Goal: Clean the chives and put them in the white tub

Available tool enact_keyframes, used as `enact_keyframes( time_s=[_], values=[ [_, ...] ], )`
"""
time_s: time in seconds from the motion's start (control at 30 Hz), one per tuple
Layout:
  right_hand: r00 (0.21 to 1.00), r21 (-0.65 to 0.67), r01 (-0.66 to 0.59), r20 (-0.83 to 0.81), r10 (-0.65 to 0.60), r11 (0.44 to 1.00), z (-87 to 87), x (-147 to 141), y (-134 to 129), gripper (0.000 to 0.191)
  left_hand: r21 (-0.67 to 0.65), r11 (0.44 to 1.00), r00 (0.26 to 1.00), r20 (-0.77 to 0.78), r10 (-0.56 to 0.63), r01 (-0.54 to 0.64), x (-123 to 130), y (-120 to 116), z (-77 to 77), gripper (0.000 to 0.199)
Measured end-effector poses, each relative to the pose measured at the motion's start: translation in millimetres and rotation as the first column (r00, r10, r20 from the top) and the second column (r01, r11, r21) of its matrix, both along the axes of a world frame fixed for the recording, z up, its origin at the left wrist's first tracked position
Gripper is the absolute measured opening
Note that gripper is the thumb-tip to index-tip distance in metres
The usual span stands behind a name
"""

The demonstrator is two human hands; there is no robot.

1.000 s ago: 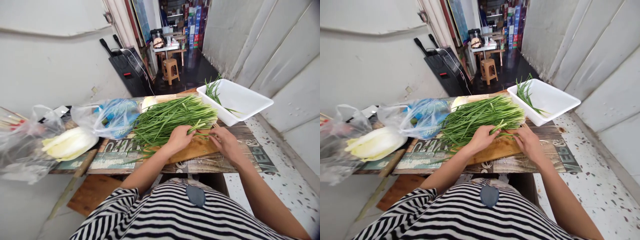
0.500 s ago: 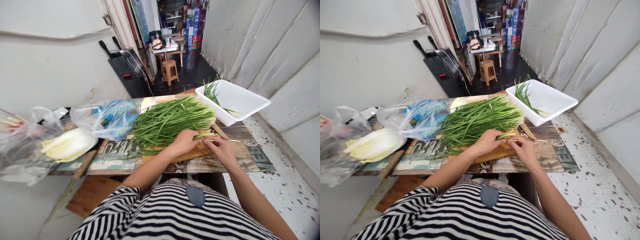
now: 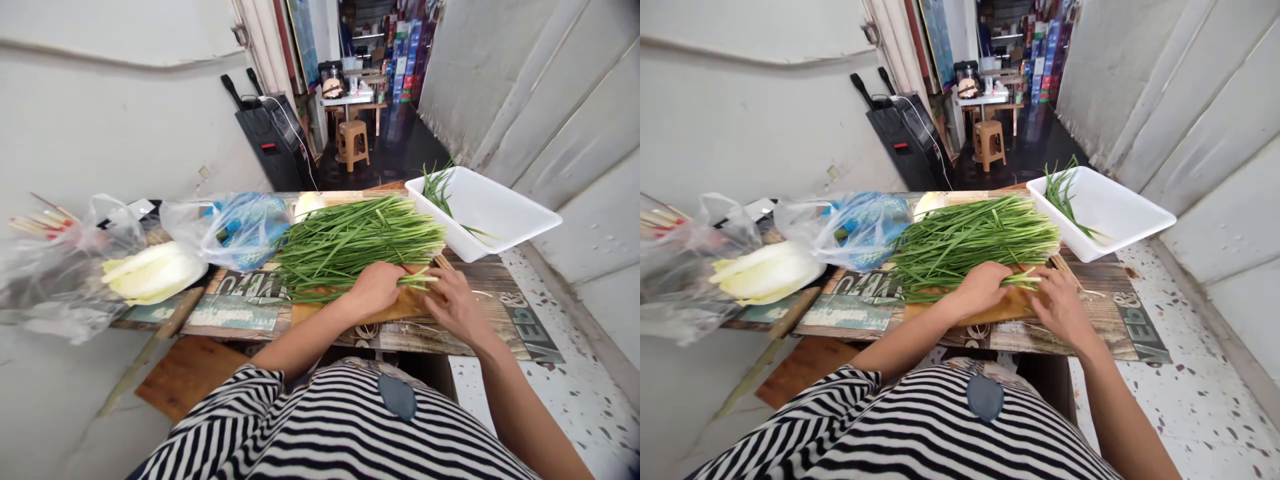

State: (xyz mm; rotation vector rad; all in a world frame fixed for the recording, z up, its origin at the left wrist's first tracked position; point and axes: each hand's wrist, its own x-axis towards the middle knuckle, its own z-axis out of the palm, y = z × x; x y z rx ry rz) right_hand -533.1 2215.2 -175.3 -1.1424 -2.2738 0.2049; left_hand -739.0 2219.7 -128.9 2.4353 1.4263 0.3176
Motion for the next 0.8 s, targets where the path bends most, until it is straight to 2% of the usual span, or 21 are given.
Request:
enact_keyframes(
  time_s=[0.07, 0.13, 0.17, 0.2, 0.27, 0.37, 0.43, 0.47, 0.53, 0.57, 0.6, 0.67, 0.73, 0.8],
  values=[
    [0.999, -0.102, -0.035, -0.034, 0.031, 0.994, 0.7, -3.3, -1.8, 0.027, -0.005, 1.0, 1.0, 0.021, -0.014, 0.014, -1.2, 0.3, -2.2, 0.017],
    [0.985, -0.244, 0.005, -0.164, -0.046, 0.97, -2.1, -5.3, -3.0, 0.027, 0.004, 1.0, 0.999, 0.037, -0.031, 0.031, -2.3, 0.5, -3.9, 0.017],
    [0.965, -0.344, 0.022, -0.24, -0.11, 0.939, -3.8, -6.2, -3.5, 0.028, 0.015, 0.999, 0.999, 0.038, -0.038, 0.038, -2.5, 0.0, -4.2, 0.017],
    [0.931, -0.452, 0.02, -0.316, -0.182, 0.892, -5.1, -7.3, -4.0, 0.03, 0.03, 0.999, 0.999, 0.032, -0.044, 0.043, -2.3, -1.1, -4.1, 0.017],
    [0.826, -0.655, -0.058, -0.456, -0.332, 0.754, -5.7, -9.9, -5.1, 0.035, 0.064, 0.997, 0.999, -0.004, -0.044, 0.044, -0.3, -5.2, -2.9, 0.016],
    [0.613, -0.787, -0.274, -0.586, -0.53, 0.553, -2.8, -13.7, -5.7, 0.034, 0.12, 0.992, 0.997, -0.067, -0.036, 0.044, 5.7, -14.0, -0.8, 0.018],
    [0.525, -0.808, -0.345, -0.588, -0.615, 0.478, -1.3, -13.1, -4.2, 0.034, 0.149, 0.988, 0.995, -0.094, -0.028, 0.042, 9.8, -18.9, -1.2, 0.021],
    [0.498, -0.812, -0.342, -0.584, -0.641, 0.473, -1.4, -11.2, -2.8, 0.035, 0.155, 0.987, 0.994, -0.101, -0.028, 0.044, 11.1, -20.5, -2.0, 0.021],
    [0.477, -0.811, -0.244, -0.577, -0.663, 0.531, -3.0, -4.7, 1.4, 0.036, 0.135, 0.99, 0.995, -0.097, -0.037, 0.05, 11.2, -22.0, -3.9, 0.021],
    [0.512, -0.797, -0.139, -0.566, -0.647, 0.588, -4.4, -0.5, 4.0, 0.036, 0.114, 0.992, 0.996, -0.081, -0.039, 0.048, 9.8, -22.1, -4.6, 0.02],
    [0.58, -0.754, -0.01, -0.539, -0.611, 0.656, -5.8, 3.9, 7.0, 0.037, 0.09, 0.995, 0.998, -0.053, -0.032, 0.037, 7.6, -21.7, -4.9, 0.019],
    [0.76, -0.561, 0.215, -0.418, -0.497, 0.8, -8.7, 11.7, 14.4, 0.045, 0.068, 0.997, 0.999, 0.03, 0.022, -0.024, 1.3, -19.6, -4.1, 0.019],
    [0.88, -0.317, 0.301, -0.27, -0.39, 0.899, -11.8, 16.5, 24.3, 0.05, 0.109, 0.986, 0.987, 0.119, 0.11, -0.123, -5.9, -15.8, -1.8, 0.02],
    [0.934, -0.186, 0.296, -0.151, -0.325, 0.937, -15.4, 17.5, 36.4, 0.038, 0.184, 0.961, 0.966, 0.193, 0.172, -0.207, -12.0, -11.1, 1.0, 0.018]
  ],
)
